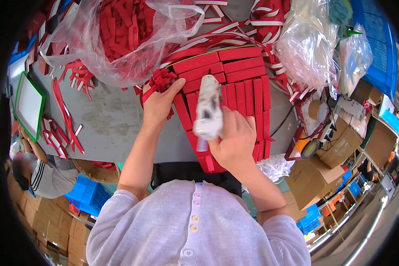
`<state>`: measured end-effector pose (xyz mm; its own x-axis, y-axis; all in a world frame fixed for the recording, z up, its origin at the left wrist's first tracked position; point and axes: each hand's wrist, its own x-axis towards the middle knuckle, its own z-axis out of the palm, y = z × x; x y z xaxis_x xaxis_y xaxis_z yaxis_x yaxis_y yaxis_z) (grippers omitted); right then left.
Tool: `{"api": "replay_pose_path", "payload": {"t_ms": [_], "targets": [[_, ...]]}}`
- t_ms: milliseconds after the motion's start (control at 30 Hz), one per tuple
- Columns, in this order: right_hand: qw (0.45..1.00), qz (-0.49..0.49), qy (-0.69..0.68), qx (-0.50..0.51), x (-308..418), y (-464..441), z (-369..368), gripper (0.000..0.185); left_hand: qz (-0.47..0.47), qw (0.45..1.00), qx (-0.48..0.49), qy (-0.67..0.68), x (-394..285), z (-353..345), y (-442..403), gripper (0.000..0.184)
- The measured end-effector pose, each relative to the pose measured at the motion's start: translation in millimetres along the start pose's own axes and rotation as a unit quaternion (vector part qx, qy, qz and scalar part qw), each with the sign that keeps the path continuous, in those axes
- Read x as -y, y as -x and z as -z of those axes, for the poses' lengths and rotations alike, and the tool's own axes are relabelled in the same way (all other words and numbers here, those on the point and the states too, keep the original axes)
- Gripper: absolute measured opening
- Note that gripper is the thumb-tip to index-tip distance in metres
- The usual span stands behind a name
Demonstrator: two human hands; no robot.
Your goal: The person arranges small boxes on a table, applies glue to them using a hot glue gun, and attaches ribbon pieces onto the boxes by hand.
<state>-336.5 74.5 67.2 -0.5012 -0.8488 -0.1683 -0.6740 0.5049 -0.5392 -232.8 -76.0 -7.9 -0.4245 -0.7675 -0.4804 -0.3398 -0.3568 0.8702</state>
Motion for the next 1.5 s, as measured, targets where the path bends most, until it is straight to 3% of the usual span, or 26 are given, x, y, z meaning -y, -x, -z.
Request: {"api": "replay_pose_path", "payload": {"t_ms": [67, 133, 167, 200, 267, 300, 467, 667, 800, 933, 1000, 1067, 1133, 1233, 1500], "targets": [[0.999, 0.007, 0.048, -0.009, -1.2, 3.0, -3.5, 0.043, 0.024, 1.000, -0.010, -0.008, -2.8, 0.2, 2.4, 0.022], [0.990, 0.040, 0.089, -0.103, -11.7, 7.7, -5.3, 0.047, 0.010, 1.000, -0.011, -0.004, -1.5, 1.6, 5.1, 0.023], [0.992, 0.024, 0.024, -0.125, -20.5, 14.1, -8.1, 0.050, 0.000, 1.000, -0.010, -0.002, 0.5, 2.6, 7.4, 0.023], [0.984, -0.057, -0.147, -0.084, -19.3, 20.9, -2.6, 0.042, 0.003, 1.000, -0.012, -0.003, 2.9, 3.5, 9.1, 0.023], [0.862, -0.147, -0.481, -0.061, -16.0, 20.1, 4.1, 0.033, 0.001, 0.999, 0.004, -0.036, 7.2, 4.8, 10.9, 0.024], [0.810, -0.169, -0.560, -0.043, -14.6, 19.1, 5.1, 0.033, 0.001, 0.999, 0.006, -0.036, 9.6, 4.2, 10.6, 0.024], [0.772, -0.190, -0.607, 0.008, -15.2, 20.1, -6.3, 0.044, 0.005, 1.000, 0.000, -0.008, 10.8, 2.3, 9.9, 0.024], [0.776, -0.217, -0.590, 0.050, -14.1, 21.2, -7.6, 0.039, -0.014, 1.000, 0.010, -0.012, 9.3, 3.0, 8.8, 0.021], [0.797, -0.262, -0.543, -0.005, -10.9, 23.6, -0.4, 0.038, -0.003, 1.000, 0.012, 0.009, 10.7, 3.3, 8.4, 0.020], [0.841, -0.244, -0.483, -0.008, -8.4, 27.1, -2.8, 0.027, -0.003, 1.000, 0.017, 0.006, 9.9, 2.9, 8.9, 0.020], [0.942, -0.162, -0.294, -0.010, -6.9, 31.1, -7.6, 0.019, 0.003, 1.000, 0.018, 0.012, 9.6, 3.0, 8.4, 0.020], [0.994, 0.005, -0.103, -0.036, -3.8, 23.4, -6.2, 0.022, 0.007, 1.000, 0.019, 0.002, 8.7, 3.2, 8.4, 0.021], [0.998, -0.004, -0.058, -0.015, -1.6, 25.5, -9.4, 0.037, 0.006, 1.000, 0.016, 0.000, 8.7, 2.4, 8.6, 0.022], [0.999, -0.026, -0.018, 0.004, 3.5, 26.8, -10.8, 0.043, 0.012, 1.000, 0.013, -0.003, 10.6, 2.9, 8.6, 0.023], [0.976, 0.083, 0.081, -0.186, -14.8, 40.1, 3.6, 0.050, -0.036, 0.999, 0.005, 0.010, 17.9, 7.4, 12.1, 0.025]]}}
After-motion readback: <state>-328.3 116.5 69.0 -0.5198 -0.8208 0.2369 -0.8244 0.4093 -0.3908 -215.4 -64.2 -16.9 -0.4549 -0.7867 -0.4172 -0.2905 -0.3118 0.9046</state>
